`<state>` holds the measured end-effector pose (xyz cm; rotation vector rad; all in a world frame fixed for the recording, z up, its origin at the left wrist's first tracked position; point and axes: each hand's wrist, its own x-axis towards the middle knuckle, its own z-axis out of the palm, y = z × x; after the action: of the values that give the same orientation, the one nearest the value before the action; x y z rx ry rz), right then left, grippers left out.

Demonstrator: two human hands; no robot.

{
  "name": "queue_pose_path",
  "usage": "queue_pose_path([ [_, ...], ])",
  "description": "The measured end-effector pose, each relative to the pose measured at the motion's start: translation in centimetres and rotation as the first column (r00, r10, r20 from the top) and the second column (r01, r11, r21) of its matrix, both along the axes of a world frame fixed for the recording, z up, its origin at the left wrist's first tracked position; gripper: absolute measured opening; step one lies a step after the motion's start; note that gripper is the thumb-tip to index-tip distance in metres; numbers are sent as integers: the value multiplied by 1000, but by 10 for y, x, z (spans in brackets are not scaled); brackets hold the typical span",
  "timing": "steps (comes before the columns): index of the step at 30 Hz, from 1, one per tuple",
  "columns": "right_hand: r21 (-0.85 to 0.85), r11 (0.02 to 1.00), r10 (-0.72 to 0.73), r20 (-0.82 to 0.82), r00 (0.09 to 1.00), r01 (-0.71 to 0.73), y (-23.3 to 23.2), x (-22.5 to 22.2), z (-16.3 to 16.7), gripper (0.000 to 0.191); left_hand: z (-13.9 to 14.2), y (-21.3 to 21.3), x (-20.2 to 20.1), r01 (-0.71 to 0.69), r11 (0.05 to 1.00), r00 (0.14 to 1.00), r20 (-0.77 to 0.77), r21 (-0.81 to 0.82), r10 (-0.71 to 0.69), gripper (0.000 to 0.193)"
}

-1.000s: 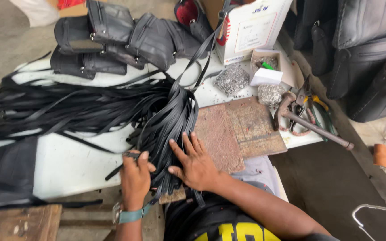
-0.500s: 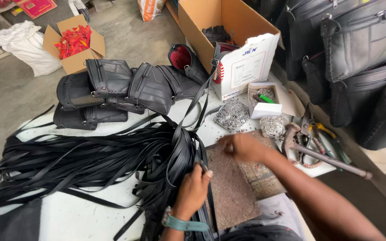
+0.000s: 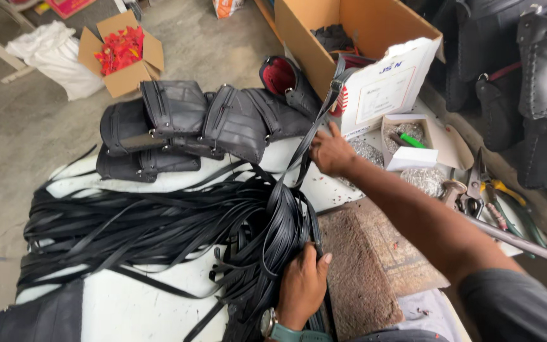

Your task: The person repeatedly picks up black leather straps, inserts metal pins into the strap ends, and uses a hammer to secure the pins. The person works one strap at a time on a wooden block, then places the finished straps into a cardboard box.

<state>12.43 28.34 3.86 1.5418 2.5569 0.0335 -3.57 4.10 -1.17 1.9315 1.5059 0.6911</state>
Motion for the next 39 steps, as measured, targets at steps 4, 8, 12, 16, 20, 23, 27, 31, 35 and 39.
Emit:
queue_pose_path([
  [4, -56, 998, 9, 20, 1000, -8, -33, 19, 40, 46, 0, 2, 0, 24, 997, 1000, -14, 78, -23, 40],
  [8, -450, 886, 136, 26, 990, -109, -102, 31, 48, 43, -1, 0, 0, -8, 994, 1000, 29, 113, 5, 42],
  [12, -386, 923, -22, -32, 999, 8, -112, 47, 53, 44, -1, 1, 1, 5, 977, 999, 52, 215, -16, 38],
  [16, -184, 975, -24, -648, 761, -125, -80, 18, 37, 26, 1, 2, 2, -4, 997, 1000, -1, 75, 4, 38],
  [20, -125, 988, -136, -427, 894, 90, -52, -37, -2, 24, 2, 1, 3, -5, 989, 1000, 9, 147, 4, 37],
  [23, -120, 991, -99, -342, 934, 62, -37, -60, -21, 31, 1, 1, 4, -16, 987, 1000, 24, 158, 12, 39],
  [27, -166, 985, 7, -229, 973, -46, -29, -70, -26, 31, -1, 2, 4, -10, 995, 1000, 25, 103, 8, 38],
  [31, -374, 915, -114, -594, 797, -148, -30, -51, -14, 35, -3, 2, 3, -27, 981, 999, 30, 192, 22, 36],
  [35, -309, 949, -155, -632, 759, -64, -68, -4, 4, 38, -6, 1, 3, -43, 970, 995, 99, 240, 19, 36],
  [39, -9, 992, -103, -612, 784, 123, -142, 36, 9, 32, -4, 3, 2, -34, 981, 995, 99, 191, 15, 34],
])
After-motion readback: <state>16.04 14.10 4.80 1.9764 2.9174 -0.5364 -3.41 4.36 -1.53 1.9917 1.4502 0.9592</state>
